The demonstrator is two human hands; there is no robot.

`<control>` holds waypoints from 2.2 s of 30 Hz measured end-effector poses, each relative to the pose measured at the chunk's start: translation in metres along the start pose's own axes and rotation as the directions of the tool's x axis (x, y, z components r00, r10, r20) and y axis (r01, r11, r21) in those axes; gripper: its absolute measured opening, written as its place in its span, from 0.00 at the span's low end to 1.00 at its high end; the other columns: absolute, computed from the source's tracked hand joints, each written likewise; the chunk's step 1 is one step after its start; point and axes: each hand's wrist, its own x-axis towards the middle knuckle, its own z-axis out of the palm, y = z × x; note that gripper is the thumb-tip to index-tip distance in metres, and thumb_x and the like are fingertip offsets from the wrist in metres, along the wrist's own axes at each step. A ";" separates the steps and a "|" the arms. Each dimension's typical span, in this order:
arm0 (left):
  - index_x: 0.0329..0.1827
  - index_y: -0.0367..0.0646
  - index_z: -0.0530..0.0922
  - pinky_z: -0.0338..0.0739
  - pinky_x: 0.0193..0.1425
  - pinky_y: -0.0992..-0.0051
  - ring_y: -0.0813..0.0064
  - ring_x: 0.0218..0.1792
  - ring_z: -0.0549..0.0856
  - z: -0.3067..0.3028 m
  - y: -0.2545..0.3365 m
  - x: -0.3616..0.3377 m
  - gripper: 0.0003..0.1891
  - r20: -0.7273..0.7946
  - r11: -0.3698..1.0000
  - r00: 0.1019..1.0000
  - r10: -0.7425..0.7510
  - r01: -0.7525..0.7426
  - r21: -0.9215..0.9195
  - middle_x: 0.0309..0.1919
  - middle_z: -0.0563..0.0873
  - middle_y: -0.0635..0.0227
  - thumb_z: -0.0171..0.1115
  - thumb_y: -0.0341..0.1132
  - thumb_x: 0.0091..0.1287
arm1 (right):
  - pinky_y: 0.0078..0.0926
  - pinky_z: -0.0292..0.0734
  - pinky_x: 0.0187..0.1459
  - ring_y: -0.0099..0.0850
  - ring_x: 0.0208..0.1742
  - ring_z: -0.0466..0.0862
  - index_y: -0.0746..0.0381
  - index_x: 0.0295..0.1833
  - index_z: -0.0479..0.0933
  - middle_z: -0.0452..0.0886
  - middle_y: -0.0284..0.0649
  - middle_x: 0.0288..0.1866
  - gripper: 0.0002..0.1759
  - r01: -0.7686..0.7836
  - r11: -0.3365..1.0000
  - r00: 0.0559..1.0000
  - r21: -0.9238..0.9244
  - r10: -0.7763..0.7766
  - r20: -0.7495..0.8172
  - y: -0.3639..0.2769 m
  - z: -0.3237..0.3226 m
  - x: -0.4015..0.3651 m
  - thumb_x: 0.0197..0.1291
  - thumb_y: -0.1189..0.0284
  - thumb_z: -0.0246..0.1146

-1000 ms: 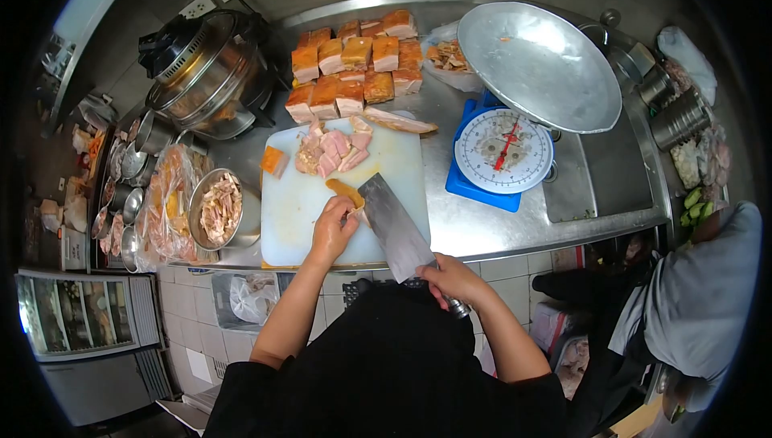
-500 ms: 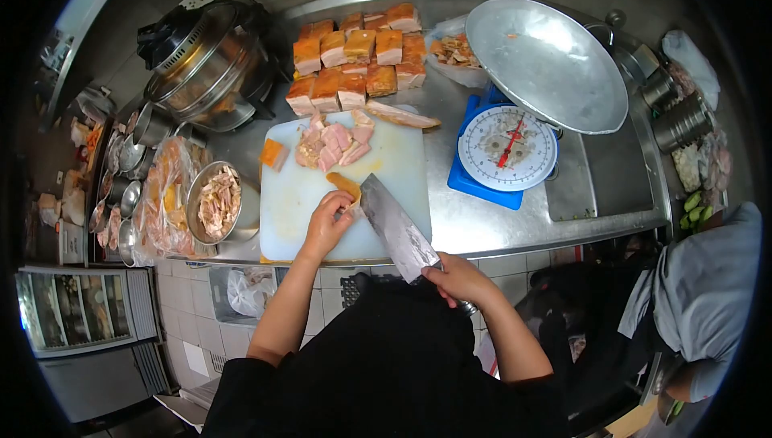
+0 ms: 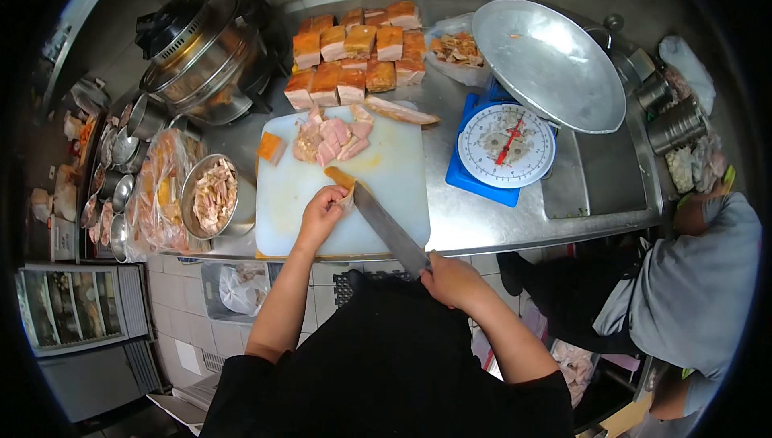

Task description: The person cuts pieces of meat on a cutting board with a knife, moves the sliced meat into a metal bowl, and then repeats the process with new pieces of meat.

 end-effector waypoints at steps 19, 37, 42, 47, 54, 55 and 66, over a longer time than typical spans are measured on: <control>0.35 0.37 0.75 0.75 0.65 0.71 0.66 0.60 0.81 -0.002 0.013 0.002 0.03 -0.028 0.999 0.999 -0.046 0.046 -0.001 0.63 0.79 0.57 0.55 0.21 0.61 | 0.27 0.70 0.16 0.27 0.13 0.75 0.65 0.54 0.71 0.74 0.34 0.19 0.17 -0.087 0.656 0.983 0.750 -0.064 0.171 0.047 0.034 0.030 0.75 0.63 0.64; 0.34 0.36 0.74 0.78 0.60 0.73 0.67 0.57 0.84 -0.006 0.013 0.004 0.02 0.004 0.999 1.000 0.000 0.001 -0.034 0.64 0.80 0.57 0.57 0.20 0.63 | 0.31 0.74 0.20 0.30 0.14 0.79 0.67 0.57 0.73 0.79 0.37 0.20 0.20 0.018 0.833 0.990 0.554 -0.092 0.106 0.023 0.019 0.048 0.76 0.59 0.61; 0.34 0.37 0.73 0.73 0.69 0.71 0.64 0.63 0.81 -0.007 0.014 0.004 0.04 0.021 0.991 0.998 -0.067 0.069 -0.117 0.64 0.80 0.55 0.55 0.19 0.60 | 0.30 0.75 0.21 0.29 0.15 0.80 0.66 0.49 0.71 0.78 0.37 0.19 0.19 0.015 0.893 0.997 0.450 -0.048 0.061 0.004 0.008 0.049 0.77 0.58 0.61; 0.34 0.36 0.75 0.78 0.63 0.71 0.63 0.62 0.83 -0.015 0.012 0.003 0.02 0.000 1.000 1.000 0.015 -0.015 0.027 0.65 0.82 0.55 0.59 0.21 0.62 | 0.31 0.78 0.24 0.29 0.16 0.82 0.67 0.56 0.73 0.80 0.38 0.21 0.21 -0.021 0.943 0.998 0.332 0.000 0.062 -0.007 0.000 0.034 0.78 0.57 0.58; 0.34 0.36 0.75 0.76 0.67 0.69 0.60 0.67 0.81 -0.020 0.005 0.001 0.02 0.047 0.998 0.998 0.046 -0.048 0.033 0.68 0.80 0.55 0.60 0.22 0.62 | 0.34 0.81 0.27 0.32 0.17 0.84 0.68 0.56 0.73 0.82 0.41 0.22 0.22 -0.042 0.967 0.998 0.252 0.029 0.055 -0.023 0.004 0.038 0.78 0.57 0.57; 0.34 0.36 0.75 0.76 0.67 0.69 0.60 0.67 0.81 -0.021 0.004 0.002 0.02 0.046 0.998 0.998 0.048 -0.050 0.033 0.68 0.80 0.55 0.60 0.22 0.62 | 0.35 0.81 0.28 0.33 0.18 0.85 0.69 0.55 0.73 0.82 0.41 0.22 0.22 -0.035 0.972 0.999 0.231 0.027 0.039 -0.026 0.004 0.039 0.78 0.57 0.56; 0.34 0.39 0.75 0.69 0.75 0.67 0.61 0.71 0.78 -0.042 -0.007 -0.004 0.01 0.087 0.964 0.995 -0.048 0.069 -0.257 0.73 0.78 0.55 0.57 0.25 0.64 | 0.35 0.81 0.28 0.33 0.17 0.83 0.70 0.57 0.74 0.82 0.42 0.23 0.23 -0.037 0.989 0.997 0.142 0.028 0.068 -0.006 -0.005 0.016 0.78 0.58 0.57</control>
